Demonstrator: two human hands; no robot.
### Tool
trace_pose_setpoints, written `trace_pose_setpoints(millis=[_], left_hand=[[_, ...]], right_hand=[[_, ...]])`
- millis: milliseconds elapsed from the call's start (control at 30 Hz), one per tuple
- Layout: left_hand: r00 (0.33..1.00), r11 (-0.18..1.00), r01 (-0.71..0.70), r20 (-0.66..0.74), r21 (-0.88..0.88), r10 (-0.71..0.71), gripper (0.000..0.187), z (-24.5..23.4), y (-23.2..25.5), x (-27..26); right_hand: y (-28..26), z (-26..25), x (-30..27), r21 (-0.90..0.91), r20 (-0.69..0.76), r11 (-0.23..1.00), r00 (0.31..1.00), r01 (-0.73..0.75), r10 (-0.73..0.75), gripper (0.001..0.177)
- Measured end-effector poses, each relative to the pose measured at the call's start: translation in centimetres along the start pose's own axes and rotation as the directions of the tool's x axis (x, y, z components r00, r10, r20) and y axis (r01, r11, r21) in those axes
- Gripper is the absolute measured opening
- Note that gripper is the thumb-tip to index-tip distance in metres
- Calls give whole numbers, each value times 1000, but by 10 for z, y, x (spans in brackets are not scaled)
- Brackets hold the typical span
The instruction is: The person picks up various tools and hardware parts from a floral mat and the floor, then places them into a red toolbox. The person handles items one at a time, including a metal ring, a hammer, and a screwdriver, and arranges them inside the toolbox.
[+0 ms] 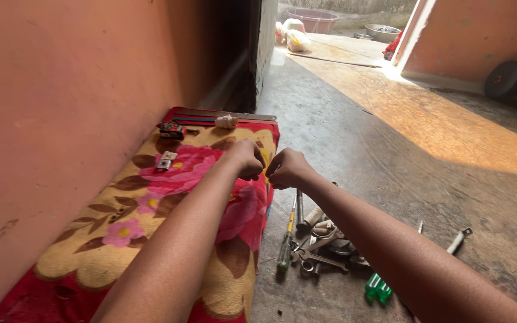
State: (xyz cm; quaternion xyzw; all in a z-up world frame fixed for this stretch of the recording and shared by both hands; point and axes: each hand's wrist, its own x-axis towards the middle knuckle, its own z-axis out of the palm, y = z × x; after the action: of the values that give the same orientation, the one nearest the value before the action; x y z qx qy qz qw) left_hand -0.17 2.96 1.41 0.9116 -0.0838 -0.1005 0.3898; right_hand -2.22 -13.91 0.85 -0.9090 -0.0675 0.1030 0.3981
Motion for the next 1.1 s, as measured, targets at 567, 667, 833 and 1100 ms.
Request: trace_pose_setpoints(millis=[567, 667, 833, 1100], left_hand=[[926, 901, 377, -128, 215, -356, 19, -165, -123, -127], [910, 871, 415, -112, 264, -400, 18, -175, -142, -136], [854, 782, 512, -114, 355, -507, 23, -178, -165, -147], [828, 741, 548, -125, 389, -547, 41, -171, -167, -161]], right_hand=[[-131, 160, 23, 28, 137, 949, 940, 313, -313, 25], [-138, 189, 33, 71, 159, 950, 937, 304, -312, 25], [-143, 234, 45, 48, 161, 946, 932, 322, -326, 27], [-143, 278, 52, -45, 65, 915, 915, 401, -398, 31]])
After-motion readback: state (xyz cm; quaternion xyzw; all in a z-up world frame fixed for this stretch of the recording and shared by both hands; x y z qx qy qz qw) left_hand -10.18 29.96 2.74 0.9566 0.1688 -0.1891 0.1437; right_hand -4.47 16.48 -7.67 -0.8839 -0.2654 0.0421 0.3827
